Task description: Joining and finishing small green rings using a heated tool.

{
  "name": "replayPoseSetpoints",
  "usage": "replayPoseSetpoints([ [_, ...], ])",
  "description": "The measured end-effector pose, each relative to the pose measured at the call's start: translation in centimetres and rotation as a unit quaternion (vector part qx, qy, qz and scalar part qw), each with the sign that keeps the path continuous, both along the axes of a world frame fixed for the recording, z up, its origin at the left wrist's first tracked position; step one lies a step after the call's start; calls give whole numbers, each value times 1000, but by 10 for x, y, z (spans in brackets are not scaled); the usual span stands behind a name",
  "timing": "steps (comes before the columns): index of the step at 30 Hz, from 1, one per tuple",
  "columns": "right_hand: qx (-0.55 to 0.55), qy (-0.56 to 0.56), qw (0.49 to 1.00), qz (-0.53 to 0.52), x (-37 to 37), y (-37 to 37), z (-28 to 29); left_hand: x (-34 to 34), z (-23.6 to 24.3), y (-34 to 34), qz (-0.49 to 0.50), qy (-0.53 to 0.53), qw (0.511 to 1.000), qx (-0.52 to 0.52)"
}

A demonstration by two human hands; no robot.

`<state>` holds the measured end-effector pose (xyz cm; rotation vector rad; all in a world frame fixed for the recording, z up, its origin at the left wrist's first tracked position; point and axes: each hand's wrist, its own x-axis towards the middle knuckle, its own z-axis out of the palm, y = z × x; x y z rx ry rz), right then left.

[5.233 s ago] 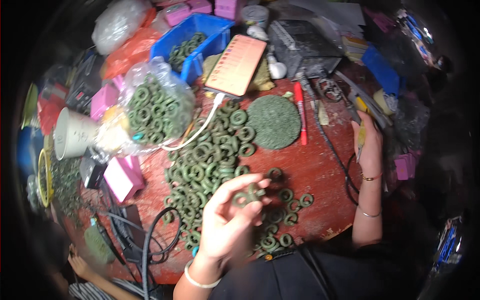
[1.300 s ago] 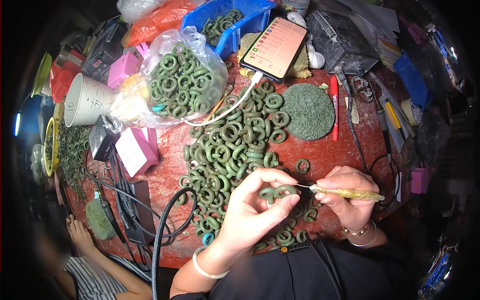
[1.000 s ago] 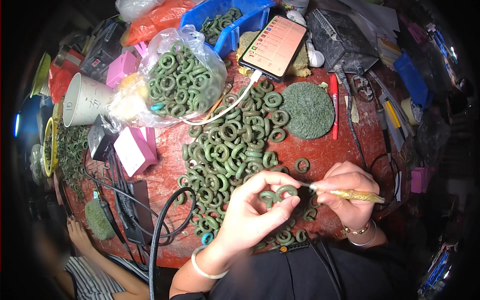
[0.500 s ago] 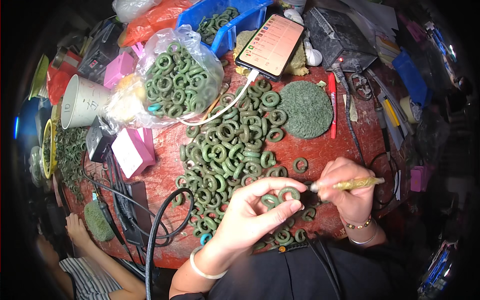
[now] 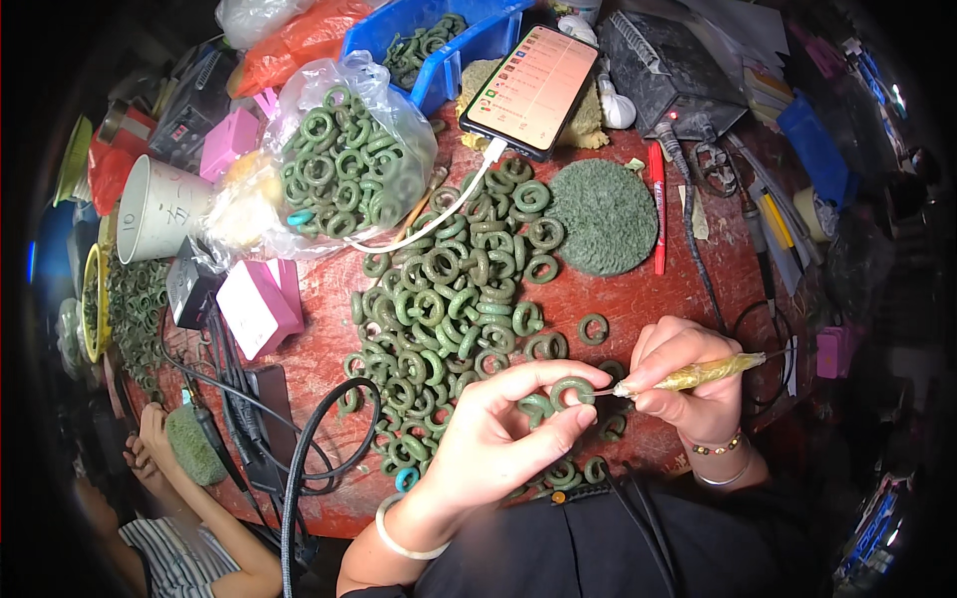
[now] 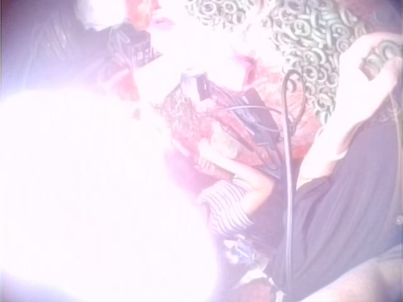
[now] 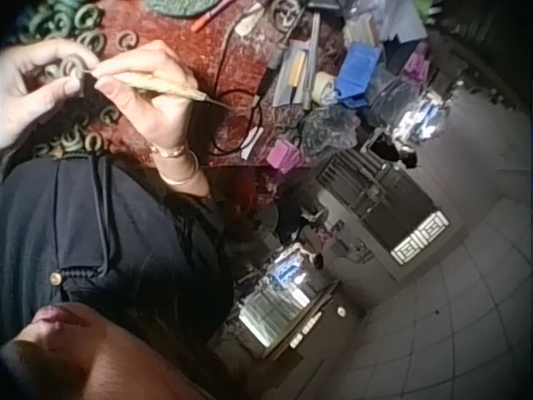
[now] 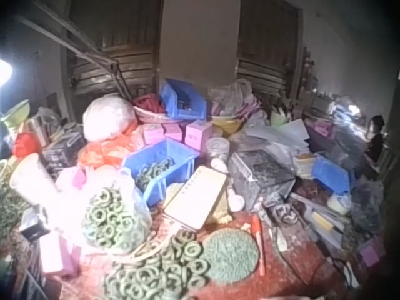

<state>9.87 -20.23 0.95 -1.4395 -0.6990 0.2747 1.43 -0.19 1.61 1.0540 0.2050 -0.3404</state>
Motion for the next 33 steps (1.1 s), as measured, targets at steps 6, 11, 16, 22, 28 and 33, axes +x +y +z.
replayPoseSetpoints([
  [6, 22, 66, 998, 3, -2, 0, 0, 0, -2, -2, 9, -45, 998, 45],
  [11, -6, 65, 998, -1, -1, -3, 3, 0, -4, -2, 3, -43, 998, 52],
  [16, -3, 64, 998, -3, -1, -2, 2, 0, -2, -2, 22, -24, 999, 31],
  [22, 28, 145, 989, 5, -3, -3, 1, 3, 3, 1, -14, 52, 999, 3],
  [28, 50, 163, 983, -61, -5, -2, -4, 3, -1, 1, -32, 70, 991, -105],
  [33, 36, 119, 992, -16, -6, 0, -4, 2, -4, -2, -2, 61, 989, -137],
])
